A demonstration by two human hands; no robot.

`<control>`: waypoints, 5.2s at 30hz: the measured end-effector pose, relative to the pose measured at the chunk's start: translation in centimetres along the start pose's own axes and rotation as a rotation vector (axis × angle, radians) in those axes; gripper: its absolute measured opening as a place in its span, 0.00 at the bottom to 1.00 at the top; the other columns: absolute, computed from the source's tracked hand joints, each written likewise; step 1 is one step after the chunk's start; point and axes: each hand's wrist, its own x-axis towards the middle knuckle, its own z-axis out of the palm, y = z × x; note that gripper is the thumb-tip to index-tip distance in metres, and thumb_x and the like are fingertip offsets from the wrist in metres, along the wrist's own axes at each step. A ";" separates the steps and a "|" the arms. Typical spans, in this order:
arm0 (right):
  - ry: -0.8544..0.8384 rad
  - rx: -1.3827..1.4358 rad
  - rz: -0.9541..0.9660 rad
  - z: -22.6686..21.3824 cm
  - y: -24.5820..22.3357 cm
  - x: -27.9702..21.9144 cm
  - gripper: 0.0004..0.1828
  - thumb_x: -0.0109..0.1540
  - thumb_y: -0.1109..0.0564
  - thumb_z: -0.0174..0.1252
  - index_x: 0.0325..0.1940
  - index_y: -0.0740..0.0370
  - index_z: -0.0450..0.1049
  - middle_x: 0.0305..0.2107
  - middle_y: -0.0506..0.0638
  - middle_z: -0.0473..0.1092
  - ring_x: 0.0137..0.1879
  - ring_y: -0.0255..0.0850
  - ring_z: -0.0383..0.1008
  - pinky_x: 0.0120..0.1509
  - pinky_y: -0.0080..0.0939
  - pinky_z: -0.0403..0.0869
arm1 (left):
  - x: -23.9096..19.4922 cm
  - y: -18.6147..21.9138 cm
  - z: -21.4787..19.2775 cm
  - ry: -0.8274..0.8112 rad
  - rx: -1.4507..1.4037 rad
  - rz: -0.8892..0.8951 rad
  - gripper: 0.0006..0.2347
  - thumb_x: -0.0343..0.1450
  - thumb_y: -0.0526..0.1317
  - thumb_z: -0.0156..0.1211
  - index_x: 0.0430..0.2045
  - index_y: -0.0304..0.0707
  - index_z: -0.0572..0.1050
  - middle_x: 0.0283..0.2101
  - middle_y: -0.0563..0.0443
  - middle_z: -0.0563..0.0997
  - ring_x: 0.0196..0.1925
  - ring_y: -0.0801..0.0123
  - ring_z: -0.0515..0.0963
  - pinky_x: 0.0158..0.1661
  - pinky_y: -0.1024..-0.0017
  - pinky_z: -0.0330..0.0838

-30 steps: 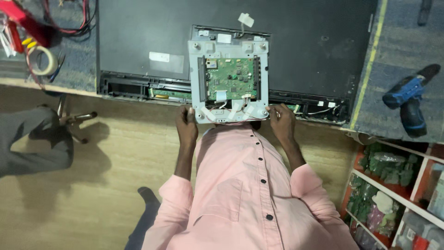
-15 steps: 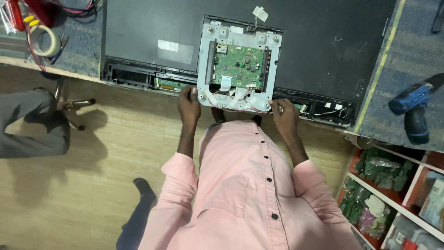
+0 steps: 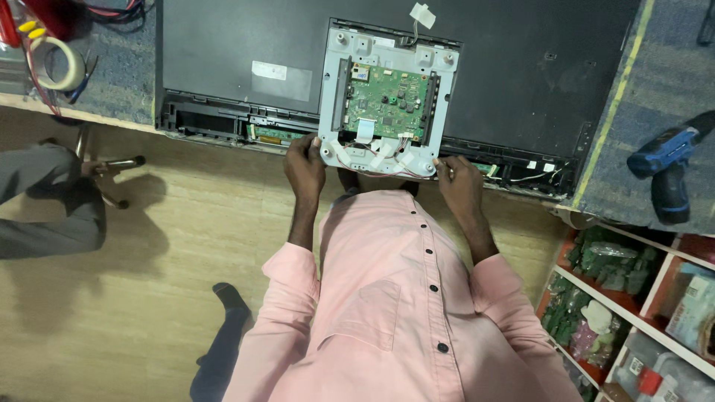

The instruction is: The person uses a cordless drill to remove screws from a circuit board mounted inside a disassembled television. They then disconnect several ribbon cables and wire connectors from the board and surrounding components.

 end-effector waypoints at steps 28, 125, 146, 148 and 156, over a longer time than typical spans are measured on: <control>-0.044 -0.483 -0.760 5.1 -10.1 8.8 0.15 0.57 0.63 0.61 0.49 0.59 0.78 0.39 0.51 0.75 0.48 0.44 0.77 0.57 0.50 0.72 | -3.2 5.1 3.0 -0.019 0.645 0.344 0.11 0.70 0.49 0.62 0.36 0.45 0.84 0.44 0.41 0.70 0.51 0.47 0.67 0.49 0.45 0.57; -0.039 0.607 0.612 9.7 -11.3 4.9 0.15 0.61 0.49 0.69 0.36 0.66 0.83 0.14 0.46 0.73 0.12 0.30 0.65 0.15 0.35 0.62 | 0.6 2.8 5.5 -0.114 0.390 0.019 0.17 0.61 0.50 0.75 0.15 0.35 0.77 0.45 0.47 0.67 0.52 0.54 0.62 0.53 0.51 0.51; -0.033 0.642 0.523 10.4 -10.3 4.4 0.13 0.62 0.51 0.68 0.35 0.64 0.84 0.12 0.45 0.71 0.14 0.29 0.64 0.17 0.34 0.61 | 0.8 2.4 5.6 -0.093 0.357 0.015 0.23 0.61 0.50 0.77 0.36 0.28 0.76 0.44 0.48 0.70 0.56 0.53 0.62 0.55 0.47 0.52; -0.040 0.663 0.545 10.4 -10.4 4.5 0.13 0.62 0.51 0.68 0.35 0.65 0.84 0.12 0.45 0.70 0.13 0.29 0.64 0.17 0.35 0.61 | 0.7 2.3 5.5 -0.107 0.379 0.037 0.17 0.61 0.50 0.76 0.27 0.33 0.83 0.47 0.48 0.69 0.55 0.52 0.62 0.54 0.46 0.50; -0.038 0.594 0.498 10.8 -9.9 4.4 0.12 0.62 0.52 0.68 0.36 0.64 0.84 0.13 0.44 0.72 0.13 0.29 0.66 0.18 0.35 0.63 | 0.8 2.4 5.4 -0.139 0.421 0.011 0.16 0.60 0.51 0.76 0.22 0.35 0.87 0.47 0.49 0.68 0.54 0.53 0.62 0.55 0.47 0.50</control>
